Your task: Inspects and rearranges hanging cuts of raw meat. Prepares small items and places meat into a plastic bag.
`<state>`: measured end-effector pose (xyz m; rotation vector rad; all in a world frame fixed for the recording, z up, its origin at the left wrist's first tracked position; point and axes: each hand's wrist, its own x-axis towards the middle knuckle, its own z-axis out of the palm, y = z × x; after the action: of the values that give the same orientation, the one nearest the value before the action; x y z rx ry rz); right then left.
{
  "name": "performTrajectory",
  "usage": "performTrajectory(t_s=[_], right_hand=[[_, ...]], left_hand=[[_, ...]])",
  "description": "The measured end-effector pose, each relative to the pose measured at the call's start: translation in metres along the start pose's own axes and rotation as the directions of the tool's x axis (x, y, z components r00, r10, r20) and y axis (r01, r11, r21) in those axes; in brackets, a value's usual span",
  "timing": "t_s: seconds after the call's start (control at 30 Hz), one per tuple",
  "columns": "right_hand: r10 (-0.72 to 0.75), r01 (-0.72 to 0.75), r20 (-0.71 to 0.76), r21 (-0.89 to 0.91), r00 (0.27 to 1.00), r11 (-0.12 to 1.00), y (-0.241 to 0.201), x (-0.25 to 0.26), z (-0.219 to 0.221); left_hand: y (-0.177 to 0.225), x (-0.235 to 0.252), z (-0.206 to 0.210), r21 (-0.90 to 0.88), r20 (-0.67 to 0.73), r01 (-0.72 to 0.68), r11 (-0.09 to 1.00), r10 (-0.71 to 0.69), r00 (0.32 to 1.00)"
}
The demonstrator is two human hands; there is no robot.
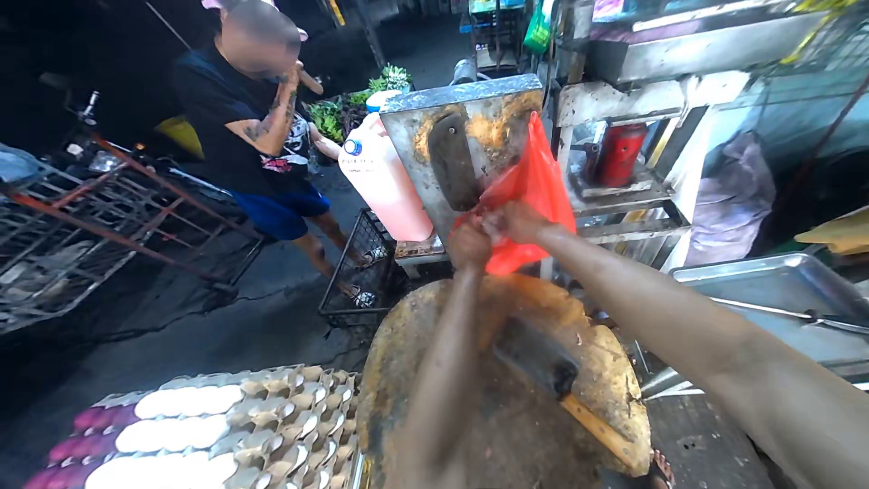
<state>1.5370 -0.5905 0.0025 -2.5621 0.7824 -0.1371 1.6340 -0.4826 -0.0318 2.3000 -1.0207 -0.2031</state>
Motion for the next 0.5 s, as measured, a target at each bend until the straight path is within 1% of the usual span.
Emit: performTrajectory(t_s=[0.07, 0.1, 0.13, 0.17, 0.23, 0.27, 0.3, 0.37, 0.4, 0.5], right_hand=[[-0.115, 0.123, 0.135, -0.055, 0.984, 0.991, 0.008, 0.003, 0.003], [-0.137, 0.153, 0.180, -0.081, 0.974, 0.985, 0.008, 0.001, 0.004], [-0.136, 0.158, 0.188, -0.103, 0.973, 0.982, 0.008, -0.002, 0.005], [-0.106, 0.127, 0.169, -0.119, 0.980, 0.985, 0.008, -0.003, 0.008], [0.007, 0.005, 0.091, -0.134, 0.996, 0.991, 0.010, -0.001, 0.012], [0.057, -0.047, 0.071, -0.132, 0.996, 0.990, 0.012, 0.000, 0.013], [0.078, -0.068, 0.072, -0.123, 0.994, 0.990, 0.014, 0.001, 0.012], [0.082, -0.076, 0.104, -0.063, 0.991, 0.995, 0.016, 0.001, 0.008], [0.088, -0.089, 0.092, 0.003, 0.992, 0.996, 0.016, 0.001, 0.006], [0.091, -0.074, -0.063, 0.233, 0.994, 0.970, 0.017, 0.001, 0.001]], left_hand=[[-0.003, 0.001, -0.003, -0.026, -0.011, 0.042, 0.999, -0.042, 0.999], [-0.004, 0.002, -0.004, -0.041, -0.029, 0.048, 0.998, -0.049, 0.998], [-0.003, 0.003, -0.006, -0.061, -0.043, 0.055, 0.997, -0.058, 0.997], [0.000, 0.003, -0.009, -0.078, -0.050, 0.063, 0.995, -0.067, 0.996], [0.004, 0.005, -0.013, -0.092, -0.061, 0.070, 0.993, -0.076, 0.995], [0.006, 0.006, -0.014, -0.078, -0.062, 0.071, 0.994, -0.076, 0.995], [0.007, 0.007, -0.015, -0.054, -0.059, 0.074, 0.996, -0.077, 0.995], [0.009, 0.007, -0.014, 0.022, -0.036, 0.071, 0.997, -0.071, 0.997], [0.009, 0.007, -0.012, 0.061, -0.022, 0.057, 0.996, -0.056, 0.998], [0.009, 0.009, -0.006, 0.137, 0.003, 0.005, 0.991, -0.006, 1.000]])
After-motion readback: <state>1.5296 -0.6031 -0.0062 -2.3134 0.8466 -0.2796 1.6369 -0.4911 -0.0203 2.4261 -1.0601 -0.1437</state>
